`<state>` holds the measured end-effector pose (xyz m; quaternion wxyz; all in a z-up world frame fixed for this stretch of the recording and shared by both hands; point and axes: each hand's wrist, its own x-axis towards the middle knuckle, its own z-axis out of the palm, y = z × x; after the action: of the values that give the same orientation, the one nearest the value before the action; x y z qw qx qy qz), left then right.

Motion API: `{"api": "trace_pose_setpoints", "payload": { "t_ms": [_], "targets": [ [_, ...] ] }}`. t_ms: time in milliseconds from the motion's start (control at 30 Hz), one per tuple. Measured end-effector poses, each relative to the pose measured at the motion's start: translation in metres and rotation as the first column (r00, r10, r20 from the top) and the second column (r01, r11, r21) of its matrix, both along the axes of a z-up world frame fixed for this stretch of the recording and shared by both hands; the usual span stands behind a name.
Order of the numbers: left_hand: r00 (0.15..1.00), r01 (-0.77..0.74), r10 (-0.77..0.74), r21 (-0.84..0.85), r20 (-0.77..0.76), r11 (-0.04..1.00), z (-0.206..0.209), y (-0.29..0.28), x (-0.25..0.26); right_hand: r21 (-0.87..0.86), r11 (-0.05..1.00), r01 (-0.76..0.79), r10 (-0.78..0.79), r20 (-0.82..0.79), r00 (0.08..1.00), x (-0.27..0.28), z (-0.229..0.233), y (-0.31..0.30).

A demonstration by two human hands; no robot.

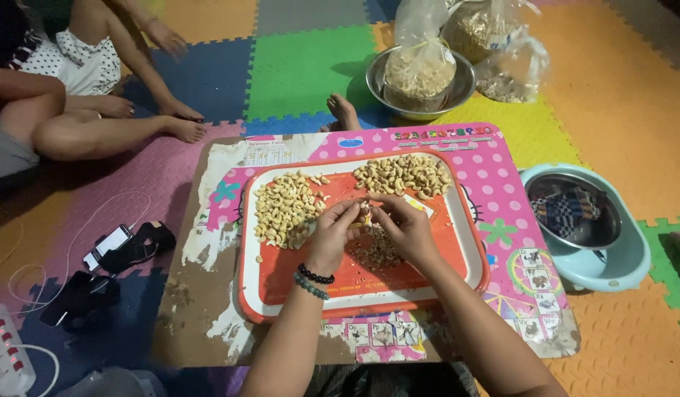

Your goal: Manually peeling the skins off peanuts and separating the nuts from the husks on a tray.

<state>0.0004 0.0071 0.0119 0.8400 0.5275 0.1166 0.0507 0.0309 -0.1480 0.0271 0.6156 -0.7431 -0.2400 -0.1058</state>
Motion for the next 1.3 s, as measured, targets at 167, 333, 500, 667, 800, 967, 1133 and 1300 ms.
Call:
{"api": "trace_pose_setpoints", "payload": {
  "t_ms": [167, 333, 500, 667, 800, 967, 1133, 1300],
  "targets": [
    [0.999, 0.046, -0.047, -0.044, -0.003, 0.998, 0.002, 0.003, 0.001, -0.038, 0.999, -0.007, 0.008, 0.026, 1.000, 0.001, 0.003, 0.001],
    [0.998, 0.055, -0.057, -0.095, -0.018, 0.994, 0.008, 0.000, -0.003, -0.053, 0.998, 0.016, -0.014, 0.031, 0.999, 0.002, 0.000, -0.003],
    [0.999, 0.052, -0.053, -0.092, -0.004, 0.994, 0.006, 0.001, -0.001, -0.032, 0.999, -0.037, 0.038, 0.008, 0.999, 0.001, 0.004, -0.002],
    [1.000, 0.022, -0.023, 0.050, 0.016, 0.998, -0.005, 0.002, 0.003, -0.100, 0.993, 0.065, -0.062, 0.033, 0.998, 0.016, -0.013, -0.009],
    [0.979, -0.200, 0.162, 0.433, 0.124, 0.879, -0.001, 0.027, 0.005, 0.005, 0.987, 0.161, -0.161, 0.003, 0.987, 0.017, 0.007, -0.025],
    [0.931, -0.361, 0.276, 0.708, 0.238, 0.607, -0.010, 0.036, 0.013, -0.383, 0.899, 0.214, -0.256, -0.063, 0.965, 0.016, 0.047, -0.029],
    [0.982, -0.186, 0.153, 0.653, 0.108, 0.734, -0.010, 0.024, 0.010, -0.676, 0.734, 0.063, -0.079, 0.006, 0.997, 0.053, 0.007, -0.012],
    [0.997, -0.076, 0.061, 0.609, 0.046, 0.789, -0.016, 0.026, 0.013, -0.761, 0.607, 0.228, 0.120, 0.372, 0.921, 0.075, -0.020, 0.009]
  ]
}}
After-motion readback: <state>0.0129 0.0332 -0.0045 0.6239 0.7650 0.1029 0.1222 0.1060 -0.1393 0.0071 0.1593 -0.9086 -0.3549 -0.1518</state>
